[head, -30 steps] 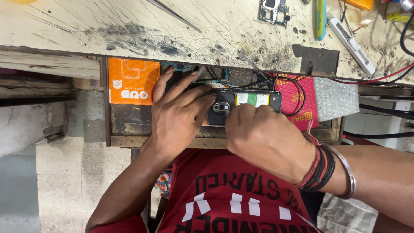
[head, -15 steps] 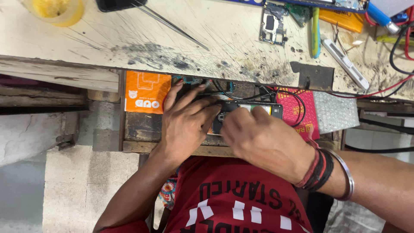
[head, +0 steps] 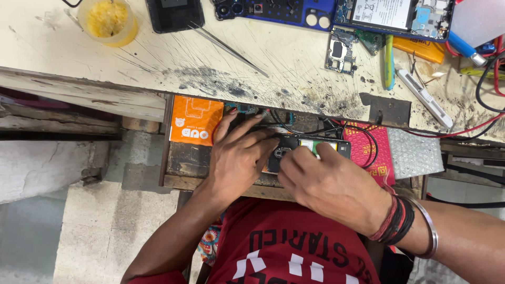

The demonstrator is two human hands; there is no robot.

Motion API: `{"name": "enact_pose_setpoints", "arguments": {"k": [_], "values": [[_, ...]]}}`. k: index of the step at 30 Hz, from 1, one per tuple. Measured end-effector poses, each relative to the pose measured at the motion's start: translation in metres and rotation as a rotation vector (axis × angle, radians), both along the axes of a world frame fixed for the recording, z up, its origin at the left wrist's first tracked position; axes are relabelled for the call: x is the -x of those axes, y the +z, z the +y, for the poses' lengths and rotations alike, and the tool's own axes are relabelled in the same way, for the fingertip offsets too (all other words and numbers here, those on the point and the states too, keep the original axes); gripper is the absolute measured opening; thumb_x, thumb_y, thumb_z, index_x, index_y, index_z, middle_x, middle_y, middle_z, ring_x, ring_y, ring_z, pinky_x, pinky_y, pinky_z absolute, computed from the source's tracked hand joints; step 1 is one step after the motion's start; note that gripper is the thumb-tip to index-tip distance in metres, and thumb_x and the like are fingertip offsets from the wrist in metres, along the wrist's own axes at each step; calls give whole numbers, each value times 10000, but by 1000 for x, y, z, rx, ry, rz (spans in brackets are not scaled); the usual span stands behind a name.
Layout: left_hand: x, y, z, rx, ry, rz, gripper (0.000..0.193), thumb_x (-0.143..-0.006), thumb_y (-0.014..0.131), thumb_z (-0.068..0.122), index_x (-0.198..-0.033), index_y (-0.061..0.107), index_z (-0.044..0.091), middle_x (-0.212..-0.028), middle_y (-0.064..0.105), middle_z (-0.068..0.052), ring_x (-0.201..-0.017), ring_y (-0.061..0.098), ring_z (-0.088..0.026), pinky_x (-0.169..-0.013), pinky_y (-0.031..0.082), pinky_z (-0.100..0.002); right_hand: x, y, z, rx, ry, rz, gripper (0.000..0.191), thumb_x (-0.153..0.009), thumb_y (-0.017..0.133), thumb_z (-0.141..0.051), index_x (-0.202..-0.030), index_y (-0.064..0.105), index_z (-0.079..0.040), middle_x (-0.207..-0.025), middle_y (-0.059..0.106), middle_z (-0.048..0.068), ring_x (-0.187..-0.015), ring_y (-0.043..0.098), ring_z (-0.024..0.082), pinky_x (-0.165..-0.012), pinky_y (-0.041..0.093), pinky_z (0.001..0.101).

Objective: The person works on a disassembled smartphone at a repair bench, using a small pry tool to detach and reposition the battery inside the phone body. They press the battery and connectors into place, reassemble the phone, and power it on, with the boot logo appearing on the screen.

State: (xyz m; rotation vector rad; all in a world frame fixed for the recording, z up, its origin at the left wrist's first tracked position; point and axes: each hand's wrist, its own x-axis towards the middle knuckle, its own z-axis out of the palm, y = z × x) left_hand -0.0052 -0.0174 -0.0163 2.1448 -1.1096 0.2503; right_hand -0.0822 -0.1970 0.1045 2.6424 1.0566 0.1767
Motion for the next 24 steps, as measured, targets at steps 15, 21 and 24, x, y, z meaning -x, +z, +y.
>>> {"name": "enact_pose_setpoints", "arguments": {"k": [15, 21, 24], "values": [[0, -1, -2, -1, -5, 8, 140, -886, 742, 127, -1013, 796, 150, -1139, 766, -5, -1289, 626, -235, -1182, 312, -527, 2, -4, -3, -115, 22, -28, 167, -728, 587, -214, -828, 653, -97, -891, 623, 10, -848, 586, 176, -636, 462, 300], [0, -2, -1, 1, -14, 14, 140, -879, 746, 126, -1009, 795, 147, -1138, 765, -4, -1288, 624, -241, -1177, 320, -529, 0, -5, -4, 99, -27, 195, 119, -767, 621, -212, -744, 640, -97, -732, 572, 11, -762, 587, 193, -569, 481, 310], [0, -2, -2, -4, -12, 4, 133, -877, 747, 125, -999, 793, 151, -1130, 765, 3, -1291, 627, -239, -1175, 322, -531, 0, -3, -3, 21, -64, 54, 188, -680, 617, -228, -829, 662, -123, -819, 597, 4, -742, 592, 174, -560, 481, 291]]}}
